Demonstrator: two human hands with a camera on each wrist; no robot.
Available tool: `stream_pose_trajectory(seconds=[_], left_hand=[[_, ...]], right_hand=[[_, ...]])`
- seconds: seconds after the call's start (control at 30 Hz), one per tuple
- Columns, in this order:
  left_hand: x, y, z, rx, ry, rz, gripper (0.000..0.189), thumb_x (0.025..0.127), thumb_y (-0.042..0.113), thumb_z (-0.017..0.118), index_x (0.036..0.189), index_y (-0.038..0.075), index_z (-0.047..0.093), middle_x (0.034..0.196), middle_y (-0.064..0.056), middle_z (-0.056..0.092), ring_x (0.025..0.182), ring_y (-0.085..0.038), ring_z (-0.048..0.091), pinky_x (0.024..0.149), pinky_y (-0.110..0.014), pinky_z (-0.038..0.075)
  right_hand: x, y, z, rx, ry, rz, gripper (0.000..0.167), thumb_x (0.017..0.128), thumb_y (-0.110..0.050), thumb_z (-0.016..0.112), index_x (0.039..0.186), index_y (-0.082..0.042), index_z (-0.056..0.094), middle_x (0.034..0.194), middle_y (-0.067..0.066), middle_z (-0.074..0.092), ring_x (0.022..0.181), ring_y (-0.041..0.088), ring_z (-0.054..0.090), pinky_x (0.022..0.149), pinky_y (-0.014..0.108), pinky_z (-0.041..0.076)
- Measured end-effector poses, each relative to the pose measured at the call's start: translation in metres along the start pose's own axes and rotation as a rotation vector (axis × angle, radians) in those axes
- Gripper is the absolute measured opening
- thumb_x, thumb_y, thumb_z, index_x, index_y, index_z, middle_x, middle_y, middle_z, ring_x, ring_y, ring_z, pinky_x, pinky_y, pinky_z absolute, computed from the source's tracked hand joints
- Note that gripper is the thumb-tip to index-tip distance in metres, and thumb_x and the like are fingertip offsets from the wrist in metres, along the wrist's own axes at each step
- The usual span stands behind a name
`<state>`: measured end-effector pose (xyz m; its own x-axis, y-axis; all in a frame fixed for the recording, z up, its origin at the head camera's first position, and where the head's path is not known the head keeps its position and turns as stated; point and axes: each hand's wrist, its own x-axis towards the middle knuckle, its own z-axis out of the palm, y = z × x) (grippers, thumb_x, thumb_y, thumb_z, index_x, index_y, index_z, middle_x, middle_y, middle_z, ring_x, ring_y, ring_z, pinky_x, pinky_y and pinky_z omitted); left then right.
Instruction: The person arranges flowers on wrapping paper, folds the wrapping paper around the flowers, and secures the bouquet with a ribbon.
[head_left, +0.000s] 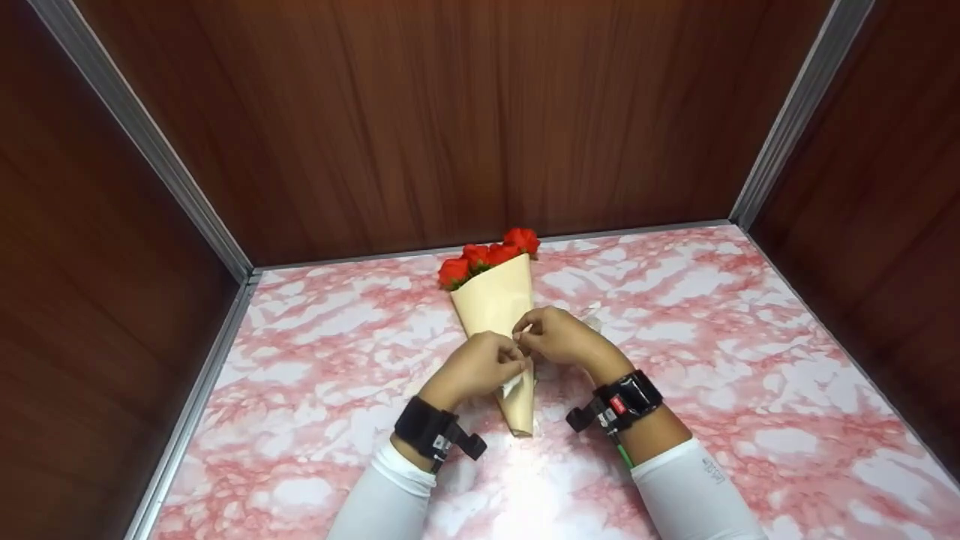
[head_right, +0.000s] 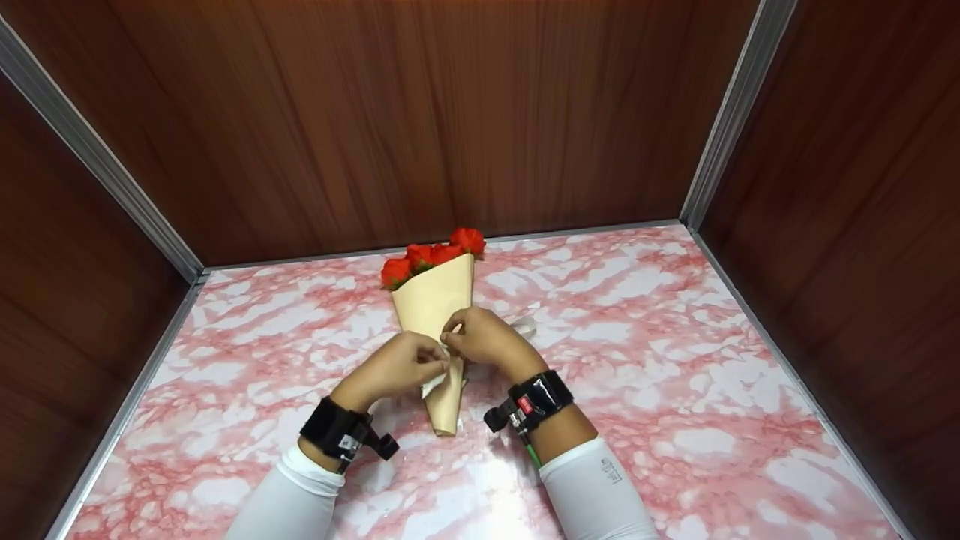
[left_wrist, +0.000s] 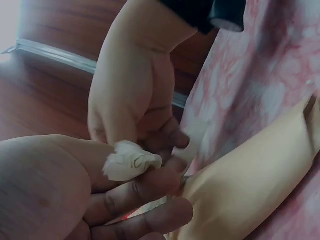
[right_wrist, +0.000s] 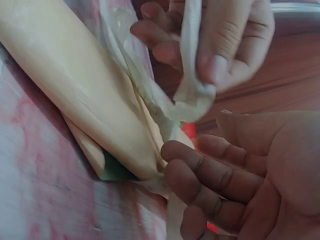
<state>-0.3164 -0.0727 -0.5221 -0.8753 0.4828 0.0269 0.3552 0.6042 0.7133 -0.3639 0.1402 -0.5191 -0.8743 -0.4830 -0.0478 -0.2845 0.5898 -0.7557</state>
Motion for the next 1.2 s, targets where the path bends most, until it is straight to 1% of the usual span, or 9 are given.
stream_pose_trajectory(seconds=[0.27,0.37,0.47,0.6,0.67,0.77,0.87,1.07,1.2], left_hand=[[0.001,0.006,0.02,0.195,-0.076,0.042,0.01,0.102,0.021,0.082,0.097,0.017,0.09,0.093,0.007,0.085,0.079,-0.004,0.066,0.073,-0.024,0.054],[0.0,0.007,0.022,0.212,-0.111,0.05,0.01,0.101,0.024,0.082,0.097,0.021,0.091,0.094,0.011,0.085,0.085,-0.003,0.069,0.079,-0.025,0.056],[-0.001,0.005,0.016,0.199,-0.141,0.036,0.013,0.101,0.027,0.082,0.092,0.02,0.089,0.084,0.014,0.08,0.078,-0.003,0.065,0.074,-0.024,0.053],[-0.006,-0.003,-0.002,0.233,-0.043,-0.079,0.021,0.098,0.027,0.084,0.08,0.017,0.079,0.071,0.011,0.066,0.066,-0.009,0.057,0.063,-0.029,0.046],[-0.008,-0.01,-0.011,0.265,0.041,-0.134,0.019,0.095,0.026,0.086,0.083,0.016,0.075,0.073,0.008,0.064,0.067,-0.013,0.058,0.064,-0.032,0.047],[-0.01,-0.02,-0.019,0.277,0.095,-0.172,0.02,0.089,0.028,0.091,0.092,0.014,0.077,0.082,0.005,0.07,0.075,-0.016,0.063,0.07,-0.036,0.052],[-0.01,-0.026,-0.019,0.276,0.083,-0.177,0.025,0.084,0.028,0.096,0.087,0.016,0.074,0.081,0.005,0.07,0.074,-0.017,0.064,0.068,-0.036,0.051],[-0.011,-0.031,-0.019,0.349,0.062,-0.209,0.028,0.088,0.021,0.088,0.072,0.018,0.065,0.069,0.006,0.061,0.063,-0.016,0.058,0.059,-0.034,0.045],[-0.014,-0.035,-0.024,0.327,0.035,-0.22,0.029,0.087,0.02,0.088,0.07,0.019,0.065,0.066,0.007,0.06,0.061,-0.015,0.057,0.056,-0.033,0.044]], right_hand=[[0.001,-0.001,0.005,-0.076,-0.017,0.003,0.024,0.097,-0.006,0.074,0.117,-0.003,0.087,0.096,0.009,0.085,0.077,0.009,0.064,0.072,0.024,0.053],[0.001,-0.003,0.007,-0.103,-0.019,0.011,0.021,0.092,-0.004,0.078,0.11,-0.005,0.088,0.094,0.007,0.084,0.079,0.011,0.064,0.074,0.025,0.053],[0.0,-0.004,0.009,-0.112,-0.021,0.01,0.018,0.088,-0.002,0.08,0.103,-0.006,0.088,0.084,0.004,0.079,0.075,0.011,0.063,0.07,0.026,0.052],[-0.002,-0.005,0.009,-0.12,-0.033,0.002,0.016,0.087,-0.003,0.084,0.101,-0.01,0.085,0.078,-0.002,0.073,0.07,0.009,0.061,0.066,0.025,0.05],[-0.003,-0.005,0.008,-0.117,-0.044,0.004,0.018,0.087,-0.003,0.085,0.104,-0.01,0.085,0.078,-0.002,0.073,0.069,0.008,0.061,0.064,0.025,0.05],[-0.004,-0.006,0.007,-0.106,-0.055,0.005,0.02,0.089,-0.003,0.085,0.107,-0.01,0.084,0.078,-0.002,0.072,0.067,0.008,0.061,0.063,0.025,0.05],[-0.005,-0.005,0.007,-0.094,-0.057,0.009,0.02,0.089,-0.003,0.084,0.108,-0.01,0.084,0.078,-0.002,0.072,0.066,0.008,0.061,0.061,0.024,0.05],[-0.005,-0.004,0.006,-0.079,-0.064,0.024,0.019,0.09,-0.003,0.084,0.107,-0.012,0.084,0.078,-0.004,0.07,0.066,0.008,0.06,0.062,0.023,0.049],[-0.005,-0.003,0.006,-0.097,-0.075,0.007,0.019,0.087,0.0,0.084,0.102,-0.012,0.084,0.078,-0.003,0.072,0.067,0.007,0.06,0.063,0.024,0.049]])
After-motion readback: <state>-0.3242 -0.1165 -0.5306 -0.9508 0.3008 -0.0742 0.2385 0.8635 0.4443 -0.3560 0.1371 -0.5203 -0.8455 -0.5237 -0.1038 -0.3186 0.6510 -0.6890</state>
